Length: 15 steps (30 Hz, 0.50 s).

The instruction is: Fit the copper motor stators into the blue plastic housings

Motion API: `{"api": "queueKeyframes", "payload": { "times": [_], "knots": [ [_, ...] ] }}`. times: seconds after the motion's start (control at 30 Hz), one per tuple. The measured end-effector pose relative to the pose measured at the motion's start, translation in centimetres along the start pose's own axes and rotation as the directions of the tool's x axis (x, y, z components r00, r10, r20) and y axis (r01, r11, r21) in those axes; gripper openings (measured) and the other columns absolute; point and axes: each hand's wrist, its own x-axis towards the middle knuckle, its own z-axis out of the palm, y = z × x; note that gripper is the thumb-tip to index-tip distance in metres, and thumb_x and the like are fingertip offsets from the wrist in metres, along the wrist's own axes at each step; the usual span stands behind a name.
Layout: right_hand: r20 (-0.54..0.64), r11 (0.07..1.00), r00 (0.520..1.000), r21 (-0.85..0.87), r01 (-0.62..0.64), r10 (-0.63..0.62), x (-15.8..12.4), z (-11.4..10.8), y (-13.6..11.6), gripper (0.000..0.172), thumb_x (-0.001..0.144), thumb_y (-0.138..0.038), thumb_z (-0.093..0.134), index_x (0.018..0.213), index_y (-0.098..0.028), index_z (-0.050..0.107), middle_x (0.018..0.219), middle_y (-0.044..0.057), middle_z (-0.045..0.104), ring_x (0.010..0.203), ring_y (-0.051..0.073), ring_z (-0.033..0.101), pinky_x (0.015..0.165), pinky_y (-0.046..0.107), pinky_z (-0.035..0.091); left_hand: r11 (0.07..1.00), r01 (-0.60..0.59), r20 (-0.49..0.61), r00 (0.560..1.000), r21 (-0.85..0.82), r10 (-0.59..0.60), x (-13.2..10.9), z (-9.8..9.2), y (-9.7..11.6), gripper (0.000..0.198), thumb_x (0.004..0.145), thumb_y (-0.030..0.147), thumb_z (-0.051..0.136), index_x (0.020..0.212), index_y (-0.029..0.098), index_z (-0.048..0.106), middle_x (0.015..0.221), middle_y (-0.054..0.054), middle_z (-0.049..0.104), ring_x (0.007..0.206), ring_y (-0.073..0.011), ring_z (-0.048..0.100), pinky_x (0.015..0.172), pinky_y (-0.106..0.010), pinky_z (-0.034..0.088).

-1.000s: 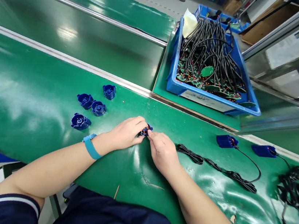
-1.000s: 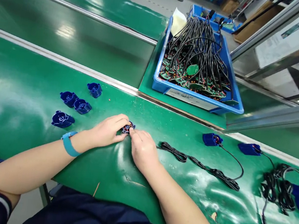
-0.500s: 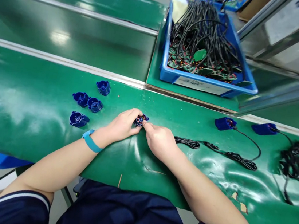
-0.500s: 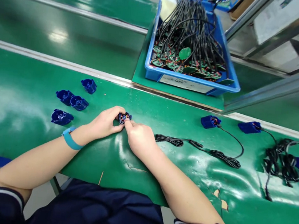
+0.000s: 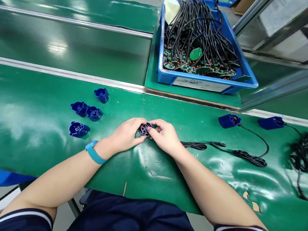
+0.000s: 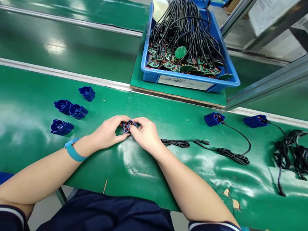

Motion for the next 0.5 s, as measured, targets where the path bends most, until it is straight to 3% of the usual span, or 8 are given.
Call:
{"api": "queueKeyframes", "payload": {
  "times": [0.13, 0.33, 0.43, 0.5],
  "knots": [
    [0.042, 0.987, 0.99, 0.091, -0.136, 0.133, 0.2, 0.2, -0.1, 0.022, 0.078, -0.02, 0.054, 0.096, -0.016, 0.065, 0.071, 0.0, 0.066, 0.052, 0.012, 0.055, 0.051, 0.023, 0.043, 0.988, -0.121, -0.009, 0.992, 0.095, 0.122, 0.3, 0.0, 0.4, 0.038, 0.088, 0.022, 0.066, 0.121, 0.013, 0.05, 0.118, -0.016, 0.066, 0.108, -0.0253, 0.066, 0.094, -0.041, 0.057],
    [-0.046, 0.996, 0.999, -0.08, -0.03, 0.026, 0.6, 0.3, -0.4, 0.011, 0.074, -0.018, 0.051, 0.082, -0.018, 0.06, 0.074, -0.001, 0.064, 0.059, 0.011, 0.051, 0.057, 0.023, 0.039, 0.977, -0.173, -0.001, 0.985, 0.127, 0.175, 0.9, 0.4, 0.7, 0.032, 0.089, 0.019, 0.063, 0.118, 0.01, 0.053, 0.117, -0.017, 0.067, 0.106, -0.0264, 0.066, 0.092, -0.041, 0.057],
    [-0.04, 0.998, 0.998, -0.049, -0.042, 0.04, 0.9, 0.3, 0.2, 0.008, 0.074, -0.018, 0.053, 0.078, -0.018, 0.06, 0.073, -0.001, 0.065, 0.059, 0.011, 0.053, 0.057, 0.023, 0.04, 0.973, -0.195, 0.005, 0.981, 0.122, 0.196, 0.8, 0.3, 0.4, 0.03, 0.09, 0.024, 0.064, 0.116, 0.01, 0.056, 0.118, -0.017, 0.067, 0.106, -0.0263, 0.066, 0.092, -0.042, 0.057],
    [-0.027, 0.998, 0.998, 0.005, -0.063, 0.063, 0.7, 0.2, 0.8, 0.012, 0.079, -0.021, 0.054, 0.086, -0.018, 0.064, 0.068, -0.002, 0.064, 0.056, 0.012, 0.054, 0.056, 0.023, 0.043, 0.973, -0.188, 0.003, 0.982, 0.131, 0.189, 0.8, 0.1, 0.2, 0.031, 0.091, 0.026, 0.065, 0.117, 0.01, 0.057, 0.12, -0.017, 0.067, 0.108, -0.0265, 0.065, 0.093, -0.043, 0.056]
  ]
}}
